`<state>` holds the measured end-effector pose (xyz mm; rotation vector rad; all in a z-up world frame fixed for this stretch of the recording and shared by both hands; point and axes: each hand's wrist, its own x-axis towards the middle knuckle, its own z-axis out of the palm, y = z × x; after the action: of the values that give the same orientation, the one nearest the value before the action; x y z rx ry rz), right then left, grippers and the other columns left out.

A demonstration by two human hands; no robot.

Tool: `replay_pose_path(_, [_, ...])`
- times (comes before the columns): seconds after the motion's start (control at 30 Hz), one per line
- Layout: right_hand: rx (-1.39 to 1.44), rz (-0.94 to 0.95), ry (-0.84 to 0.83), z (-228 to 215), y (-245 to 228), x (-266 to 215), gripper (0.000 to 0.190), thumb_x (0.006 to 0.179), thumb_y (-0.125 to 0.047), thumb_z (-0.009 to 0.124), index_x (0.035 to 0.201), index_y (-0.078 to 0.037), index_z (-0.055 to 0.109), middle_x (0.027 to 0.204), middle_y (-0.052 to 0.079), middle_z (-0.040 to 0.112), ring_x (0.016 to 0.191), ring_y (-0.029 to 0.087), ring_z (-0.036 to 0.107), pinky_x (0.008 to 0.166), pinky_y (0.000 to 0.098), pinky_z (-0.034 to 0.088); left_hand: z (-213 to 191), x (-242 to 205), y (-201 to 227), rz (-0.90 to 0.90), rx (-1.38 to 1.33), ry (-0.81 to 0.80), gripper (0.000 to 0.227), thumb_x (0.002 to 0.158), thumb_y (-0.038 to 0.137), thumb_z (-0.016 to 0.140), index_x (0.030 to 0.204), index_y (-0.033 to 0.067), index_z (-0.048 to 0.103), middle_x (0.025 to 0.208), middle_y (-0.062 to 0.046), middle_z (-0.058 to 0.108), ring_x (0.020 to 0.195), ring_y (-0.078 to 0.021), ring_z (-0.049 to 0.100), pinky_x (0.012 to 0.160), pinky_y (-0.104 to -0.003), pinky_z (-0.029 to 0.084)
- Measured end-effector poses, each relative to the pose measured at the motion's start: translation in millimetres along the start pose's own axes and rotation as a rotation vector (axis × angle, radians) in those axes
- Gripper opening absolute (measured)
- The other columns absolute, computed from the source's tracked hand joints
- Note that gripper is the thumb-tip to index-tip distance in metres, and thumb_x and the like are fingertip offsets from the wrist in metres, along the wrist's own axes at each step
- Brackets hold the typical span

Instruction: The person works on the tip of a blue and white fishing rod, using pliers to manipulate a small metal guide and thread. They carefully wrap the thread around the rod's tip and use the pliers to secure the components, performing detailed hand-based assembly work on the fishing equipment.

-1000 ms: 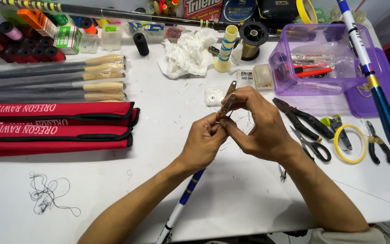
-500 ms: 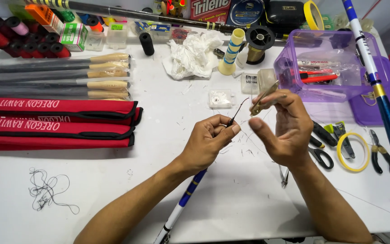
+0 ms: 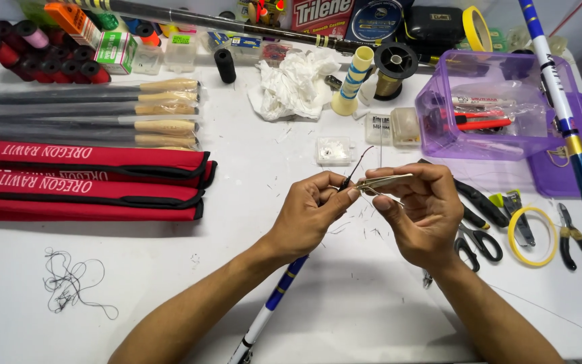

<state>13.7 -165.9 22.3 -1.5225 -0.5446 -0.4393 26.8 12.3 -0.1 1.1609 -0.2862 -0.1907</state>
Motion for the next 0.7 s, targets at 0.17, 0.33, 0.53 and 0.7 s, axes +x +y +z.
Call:
replay_pose_path(0.17, [0.006,-0.054,-0.046,0.9,4.3,2.9,0.041,0.089,0.004,0.070,0.118,0.011,0.043,0.110,0.032,0.070,0.100,0.037,0.076,0.093,0.0495,0.062,0.4,1.0,1.3,0.030,0.013,-0.006,0.018,0.099,0.007,0.066,0.106,-0.0099,0.067,0.048,0.005,0.043,0.049,-0.0015,0.039,0.050,-0.016,0.037])
replay_pose_path(0.33, [-0.003,-0.069,-0.062,0.8,4.6,1.8,0.040,0.089,0.006,0.070,0.118,0.011,0.042,0.111,0.032,0.069,0.101,0.036,0.076,0.094,0.0486,0.061,1.1,-0.5,0.2,0.026,0.010,0.003,0.018,0.098,0.006,0.066,0.105,-0.0100,0.067,0.048,0.005,0.043,0.048,-0.0015,0.039,0.050,-0.016,0.036])
replay_pose_path(0.53, [-0.009,-0.078,-0.081,2.5,3.5,4.4,0.040,0.088,0.006,0.070,0.117,0.011,0.043,0.112,0.032,0.069,0.102,0.036,0.075,0.093,0.0463,0.061,0.6,0.1,2.0,0.035,0.007,-0.004,0.019,0.099,0.007,0.066,0.107,-0.0109,0.067,0.048,0.005,0.043,0.048,-0.0014,0.038,0.050,-0.016,0.034])
replay_pose_path(0.7, [-0.025,-0.092,-0.090,2.8,3.3,4.8,0.041,0.087,0.006,0.072,0.117,0.011,0.043,0.112,0.032,0.069,0.102,0.035,0.075,0.094,0.0462,0.061,-0.3,0.0,2.3,0.031,0.019,-0.010,0.020,0.099,0.008,0.066,0.106,-0.0106,0.067,0.048,0.005,0.044,0.048,-0.0014,0.038,0.049,-0.016,0.034])
